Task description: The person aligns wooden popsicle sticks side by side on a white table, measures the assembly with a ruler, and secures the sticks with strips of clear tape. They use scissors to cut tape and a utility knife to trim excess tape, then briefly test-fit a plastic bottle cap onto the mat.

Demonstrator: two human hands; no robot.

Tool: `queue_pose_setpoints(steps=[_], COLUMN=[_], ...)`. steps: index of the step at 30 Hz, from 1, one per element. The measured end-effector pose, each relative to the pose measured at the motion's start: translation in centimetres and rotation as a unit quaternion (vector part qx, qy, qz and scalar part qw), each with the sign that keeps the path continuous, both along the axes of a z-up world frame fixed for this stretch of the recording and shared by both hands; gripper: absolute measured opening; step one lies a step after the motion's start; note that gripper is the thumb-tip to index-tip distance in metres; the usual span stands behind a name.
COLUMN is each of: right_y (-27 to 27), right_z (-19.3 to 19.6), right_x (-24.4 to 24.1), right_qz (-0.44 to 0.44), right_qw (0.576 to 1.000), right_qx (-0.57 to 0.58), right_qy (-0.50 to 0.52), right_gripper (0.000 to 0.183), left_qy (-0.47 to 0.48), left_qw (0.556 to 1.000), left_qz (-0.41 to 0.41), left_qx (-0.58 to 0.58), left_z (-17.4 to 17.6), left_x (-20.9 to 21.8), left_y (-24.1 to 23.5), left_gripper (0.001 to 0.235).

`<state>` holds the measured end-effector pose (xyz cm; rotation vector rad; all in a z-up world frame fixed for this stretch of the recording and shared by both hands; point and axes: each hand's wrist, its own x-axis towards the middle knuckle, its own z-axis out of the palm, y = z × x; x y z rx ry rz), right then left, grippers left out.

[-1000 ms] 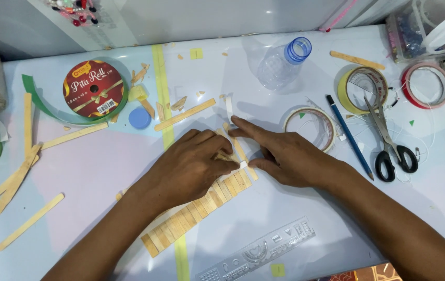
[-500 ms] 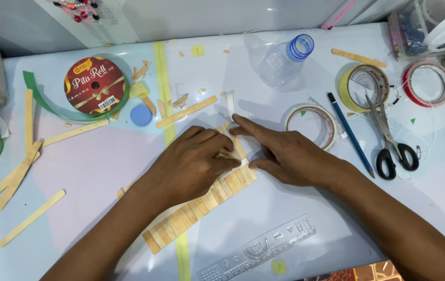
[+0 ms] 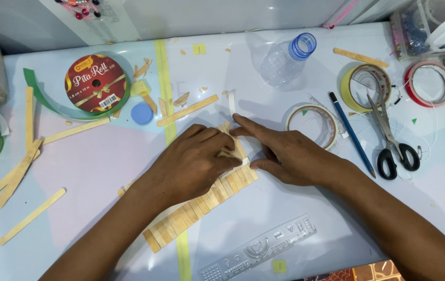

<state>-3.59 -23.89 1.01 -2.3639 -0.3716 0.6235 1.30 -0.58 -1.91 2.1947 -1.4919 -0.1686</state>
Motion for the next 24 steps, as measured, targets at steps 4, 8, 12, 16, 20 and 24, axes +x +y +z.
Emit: queue_pose_setpoints(steps=[4,8,12,16,20,24], right_y=[-1.0,-0.1,-0.8,-1.0,-0.7,-0.8], right_z=[-1.8,-0.2,-1.5,-1.9,-1.5,-1.5], right_x=[-0.2,-0.1,-0.3,-0.3,-0.3,-0.2], right_qz=[0.002,-0.001,-0.008,-0.009,-0.011,-0.005], right_qw=[1.0,1.0,1.0,1.0,1.0,1.0], right_qx=[-0.002,0.002,0.004,-0.001,0.008,-0.009], right_qy=[-0.001,-0.001,-0.001,-0.004,-0.01,-0.008], right_gripper=[0.084,0.084,0.084,0.084,0.083,0.085], left_qy=[0.0,-0.002,-0.012,-0.013,-0.021,-0.027], left_qw=[1.0,1.0,1.0,1.0,1.0,0.999], left_qz=[-0.001,-0.004,-0.003,-0.005,-0.002,-0.013], left_qx=[0.007,0.004,0.004,0.001,0.003,0.029], left_z=[0.3,0.2,0.0,-0.2,-0.3,-0.1], left_x=[0.0,0.1,0.0,0.0,0.0,0.0], left_y=[0.0,0.0,0.0,0.2,0.1,0.0], left_gripper=[0.017,0.016,0.015,0.015,0.014,0.023])
